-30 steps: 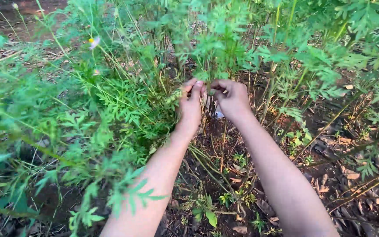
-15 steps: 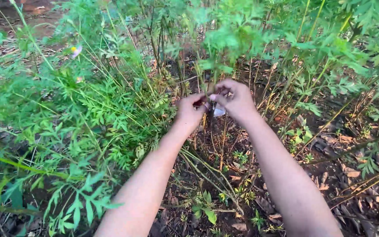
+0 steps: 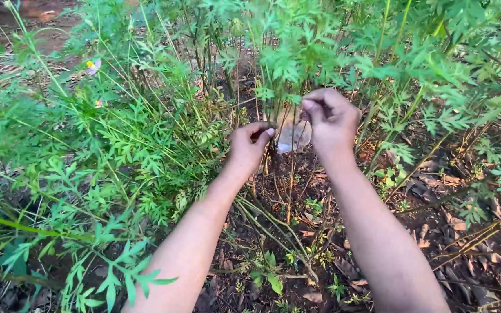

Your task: Plucking weeds or leaves from plants in an outdoor garden area.

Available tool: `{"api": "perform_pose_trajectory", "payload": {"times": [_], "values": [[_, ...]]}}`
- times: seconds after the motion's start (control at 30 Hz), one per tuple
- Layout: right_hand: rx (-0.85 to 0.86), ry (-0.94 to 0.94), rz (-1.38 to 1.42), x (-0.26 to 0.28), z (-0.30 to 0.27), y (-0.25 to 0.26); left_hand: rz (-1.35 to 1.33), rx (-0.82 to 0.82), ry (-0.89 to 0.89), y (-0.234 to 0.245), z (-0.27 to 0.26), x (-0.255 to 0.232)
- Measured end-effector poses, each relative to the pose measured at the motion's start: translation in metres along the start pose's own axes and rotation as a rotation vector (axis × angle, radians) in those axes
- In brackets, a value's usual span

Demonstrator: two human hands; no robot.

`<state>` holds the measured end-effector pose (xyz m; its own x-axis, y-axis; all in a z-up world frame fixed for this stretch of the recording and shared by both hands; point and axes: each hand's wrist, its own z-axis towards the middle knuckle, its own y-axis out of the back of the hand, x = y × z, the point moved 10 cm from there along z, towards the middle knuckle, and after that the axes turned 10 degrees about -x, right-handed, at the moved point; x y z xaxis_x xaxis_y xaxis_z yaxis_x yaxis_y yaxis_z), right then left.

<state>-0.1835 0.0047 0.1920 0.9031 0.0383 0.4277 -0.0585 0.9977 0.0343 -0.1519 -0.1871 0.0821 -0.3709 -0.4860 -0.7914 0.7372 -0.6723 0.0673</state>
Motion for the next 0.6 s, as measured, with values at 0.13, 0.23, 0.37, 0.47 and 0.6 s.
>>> {"api": "perform_pose_trajectory", "payload": {"times": [0.13, 0.23, 0.37, 0.47, 0.6], "values": [[0.297, -0.119, -0.223, -0.011, -0.02, -0.025, -0.004, -0.048, 0.039, 0.006, 0.001, 0.0], [0.598, -0.266, -0.303, -0.034, -0.056, -0.056, -0.089, -0.001, 0.141, -0.003, 0.005, 0.024], [0.595, -0.182, -0.478, -0.092, -0.077, -0.071, -0.031, 0.013, 0.063, 0.0, 0.002, 0.008], [0.56, -0.051, -0.57, -0.096, -0.075, -0.062, -0.049, 0.05, 0.034, -0.001, -0.004, -0.002], [0.618, 0.188, -0.719, -0.079, -0.075, -0.063, 0.044, 0.099, 0.082, 0.002, -0.005, -0.01]]}}
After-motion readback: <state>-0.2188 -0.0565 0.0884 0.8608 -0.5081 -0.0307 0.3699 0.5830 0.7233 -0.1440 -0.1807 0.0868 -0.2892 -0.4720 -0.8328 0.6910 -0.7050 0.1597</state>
